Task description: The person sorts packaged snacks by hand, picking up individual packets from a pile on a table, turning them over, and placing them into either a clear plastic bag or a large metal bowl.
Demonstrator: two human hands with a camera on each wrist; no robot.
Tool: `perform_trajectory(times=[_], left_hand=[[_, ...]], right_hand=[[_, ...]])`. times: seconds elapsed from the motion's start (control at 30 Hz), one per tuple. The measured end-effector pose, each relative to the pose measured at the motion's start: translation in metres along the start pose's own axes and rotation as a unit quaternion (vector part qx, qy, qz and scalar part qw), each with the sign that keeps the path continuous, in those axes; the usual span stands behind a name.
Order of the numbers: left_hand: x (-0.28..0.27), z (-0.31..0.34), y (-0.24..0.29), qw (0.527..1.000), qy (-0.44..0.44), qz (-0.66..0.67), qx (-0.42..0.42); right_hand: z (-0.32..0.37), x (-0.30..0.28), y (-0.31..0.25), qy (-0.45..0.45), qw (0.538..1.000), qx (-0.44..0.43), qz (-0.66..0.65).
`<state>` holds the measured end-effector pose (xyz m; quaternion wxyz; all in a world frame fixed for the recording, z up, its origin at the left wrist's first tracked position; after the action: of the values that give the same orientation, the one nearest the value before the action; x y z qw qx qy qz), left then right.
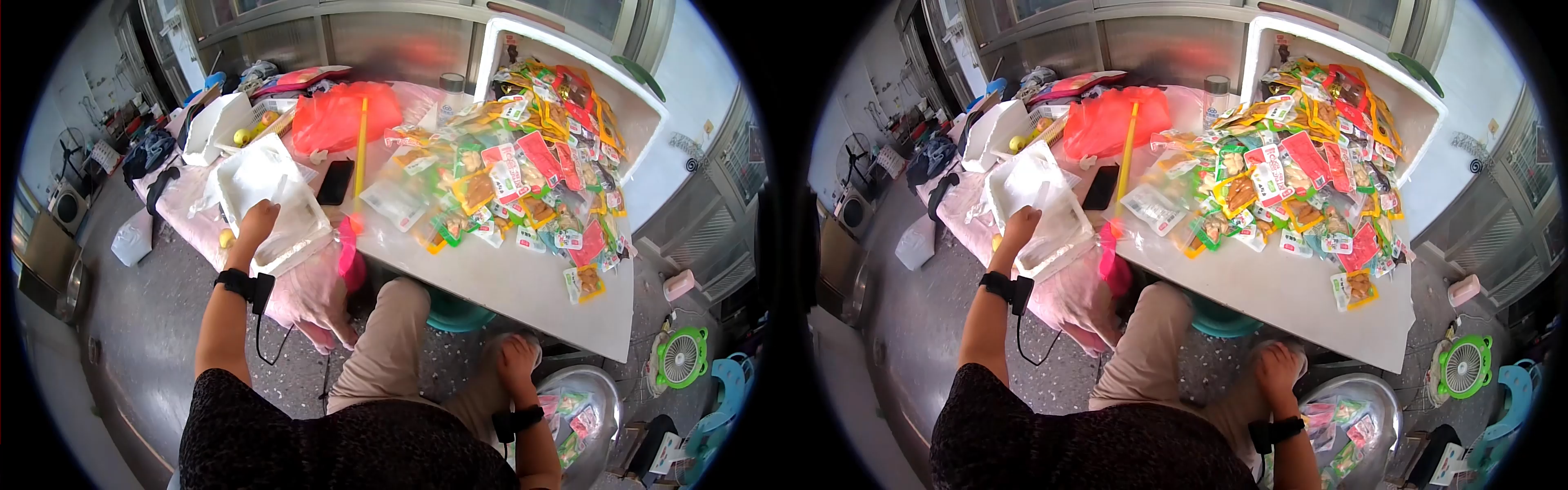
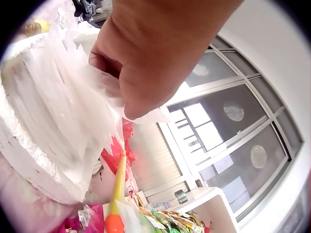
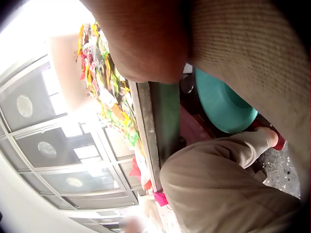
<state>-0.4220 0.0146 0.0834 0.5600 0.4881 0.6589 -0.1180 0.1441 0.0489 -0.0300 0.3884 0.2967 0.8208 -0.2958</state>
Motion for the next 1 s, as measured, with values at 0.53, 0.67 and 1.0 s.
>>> perform_trajectory(times=[0.53, 0.67, 1.0], left_hand=[[0.099, 0.18, 0.247, 0.901, -0.22, 0.348, 0.136], [0.13, 0.21, 0.275, 0.903, -0.225, 0.321, 0.177], [0.122, 0.185, 0.26, 0.862, -0.137, 0.483, 0.075]], right_hand=[[-0.074, 0.024, -0.049, -0.041, 0.82, 0.252, -0.512], [-0.084, 0.061, -0.049, -0.048, 0.766, 0.32, -0.556], [-0.086, 0.072, -0.02, -0.076, 0.663, 0.458, -0.588]])
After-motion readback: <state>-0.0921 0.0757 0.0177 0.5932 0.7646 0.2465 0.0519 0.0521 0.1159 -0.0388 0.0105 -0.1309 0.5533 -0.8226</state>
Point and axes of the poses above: each hand's wrist, its own z-axis away from the middle knuckle, its own x-axis out of the palm, y = z × x, the point moved 8 cm from there along -z, towards the middle knuckle, and after that the axes turned 8 degrees about y, right-handed, at the moved point
